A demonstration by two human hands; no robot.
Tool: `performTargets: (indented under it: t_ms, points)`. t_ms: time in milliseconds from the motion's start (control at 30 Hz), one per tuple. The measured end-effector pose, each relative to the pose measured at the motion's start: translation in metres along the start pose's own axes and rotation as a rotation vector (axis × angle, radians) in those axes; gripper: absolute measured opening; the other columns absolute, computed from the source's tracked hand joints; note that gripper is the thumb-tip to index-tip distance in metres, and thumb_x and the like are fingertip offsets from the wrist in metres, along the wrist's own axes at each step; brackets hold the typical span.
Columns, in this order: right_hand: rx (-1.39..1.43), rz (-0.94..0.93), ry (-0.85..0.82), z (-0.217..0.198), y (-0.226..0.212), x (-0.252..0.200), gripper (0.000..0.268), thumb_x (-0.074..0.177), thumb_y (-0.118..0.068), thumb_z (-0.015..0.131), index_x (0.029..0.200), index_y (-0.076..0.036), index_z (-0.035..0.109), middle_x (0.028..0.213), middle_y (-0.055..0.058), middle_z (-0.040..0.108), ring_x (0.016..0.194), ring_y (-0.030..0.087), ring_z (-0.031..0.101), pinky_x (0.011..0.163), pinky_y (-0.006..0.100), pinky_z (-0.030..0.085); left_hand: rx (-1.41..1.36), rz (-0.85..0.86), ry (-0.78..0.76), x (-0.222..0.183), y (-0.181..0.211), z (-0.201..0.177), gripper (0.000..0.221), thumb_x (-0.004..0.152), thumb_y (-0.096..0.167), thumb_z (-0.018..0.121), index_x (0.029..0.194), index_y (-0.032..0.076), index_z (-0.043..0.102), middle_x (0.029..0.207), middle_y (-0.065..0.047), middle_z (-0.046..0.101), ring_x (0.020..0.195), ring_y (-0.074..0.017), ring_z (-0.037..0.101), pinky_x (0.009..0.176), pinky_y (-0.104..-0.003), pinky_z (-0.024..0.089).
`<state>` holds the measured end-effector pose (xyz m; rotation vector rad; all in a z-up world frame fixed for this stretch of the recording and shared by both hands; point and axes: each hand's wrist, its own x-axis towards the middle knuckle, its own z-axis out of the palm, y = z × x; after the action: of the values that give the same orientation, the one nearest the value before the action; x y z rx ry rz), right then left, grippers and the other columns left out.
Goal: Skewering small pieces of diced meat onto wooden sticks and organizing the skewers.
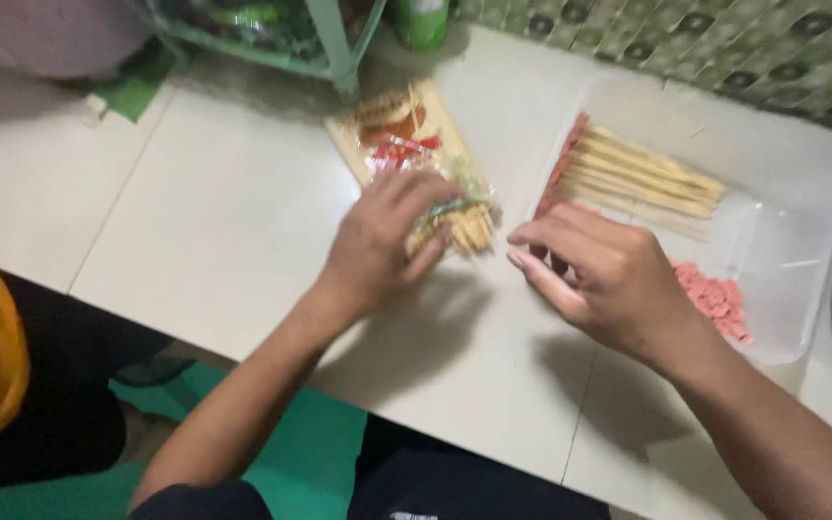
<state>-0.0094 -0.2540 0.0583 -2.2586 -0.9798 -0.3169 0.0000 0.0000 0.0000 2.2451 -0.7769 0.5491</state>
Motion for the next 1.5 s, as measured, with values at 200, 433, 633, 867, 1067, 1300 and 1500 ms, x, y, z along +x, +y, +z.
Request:
performTargets:
  t_ms: [200,433,633,867,1067,1300,1500]
  points:
    - [-0.134,0.058,-0.282,0.022,-0.007,0.014,0.014,0.093,-0.011,0.068,0.107,-0.009,0.072,0.078,0.008,0.069,0.068,0.031,0.07,0.058,0.044,0.055,0.063,-0.169,-0.024,-0.024,-0.044,0.0,0.065,0.089,0.023,0.078,0.147,0.013,0.051,0.125,-0.016,0.059,0.112,-0.0411,0.059,0.096,-0.053,0.049]
    - [-0.246,0.231,-0.557,0.068,0.011,0.043,0.017,0.094,-0.017,0.062,0.108,-0.011,0.071,0.091,0.012,0.072,0.087,0.039,0.073,0.07,0.051,0.059,-0.183,-0.366,-0.131,-0.039,-0.064,0.019,0.064,0.077,0.033,0.086,0.128,0.013,0.051,0.099,-0.014,0.061,0.097,-0.0445,0.064,0.086,-0.059,0.051]
    - [-0.399,0.285,-0.609,0.085,0.033,0.056,0.012,0.091,-0.021,0.066,0.098,-0.014,0.072,0.089,0.01,0.073,0.079,0.04,0.075,0.066,0.052,0.061,-0.433,-0.606,-0.081,-0.047,-0.068,0.026,0.041,0.086,0.02,0.072,0.122,0.024,0.051,0.078,-0.004,0.068,0.076,-0.0328,0.069,0.077,-0.049,0.056]
    - [-0.543,0.39,-0.749,0.085,0.043,0.067,0.02,0.095,-0.029,0.061,0.093,-0.013,0.072,0.084,0.01,0.071,0.078,0.043,0.076,0.068,0.053,0.063,-0.593,-0.555,0.067,-0.045,-0.057,0.028,0.039,0.09,0.014,0.069,0.124,0.017,0.052,0.078,-0.005,0.06,0.075,-0.025,0.069,0.073,-0.043,0.058]
    - [-0.497,0.452,-0.769,0.083,0.031,0.087,0.029,0.096,-0.031,0.06,0.092,-0.006,0.074,0.085,0.017,0.072,0.081,0.049,0.074,0.071,0.059,0.061,-0.573,-0.46,0.067,-0.039,-0.054,0.018,0.042,0.094,0.017,0.07,0.131,0.015,0.05,0.091,-0.007,0.062,0.086,-0.0267,0.068,0.079,-0.043,0.059]
    - [-0.377,0.526,-0.742,0.083,0.034,0.094,0.023,0.093,-0.024,0.066,0.089,-0.004,0.077,0.081,0.019,0.073,0.082,0.05,0.074,0.071,0.058,0.059,-0.166,-0.26,0.042,-0.043,-0.05,0.029,0.095,0.08,0.029,0.092,0.154,0.014,0.035,0.149,-0.018,0.038,0.142,-0.0381,0.036,0.12,-0.054,0.034]
    - [-0.362,0.568,-0.794,0.08,0.024,0.105,0.024,0.093,-0.021,0.064,0.09,-0.001,0.078,0.081,0.022,0.073,0.087,0.051,0.074,0.074,0.058,0.059,-0.009,-0.239,-0.059,-0.051,-0.047,0.053,0.13,0.066,0.05,0.101,0.165,0.027,0.021,0.164,-0.016,0.023,0.155,-0.043,0.015,0.127,-0.065,0.02]
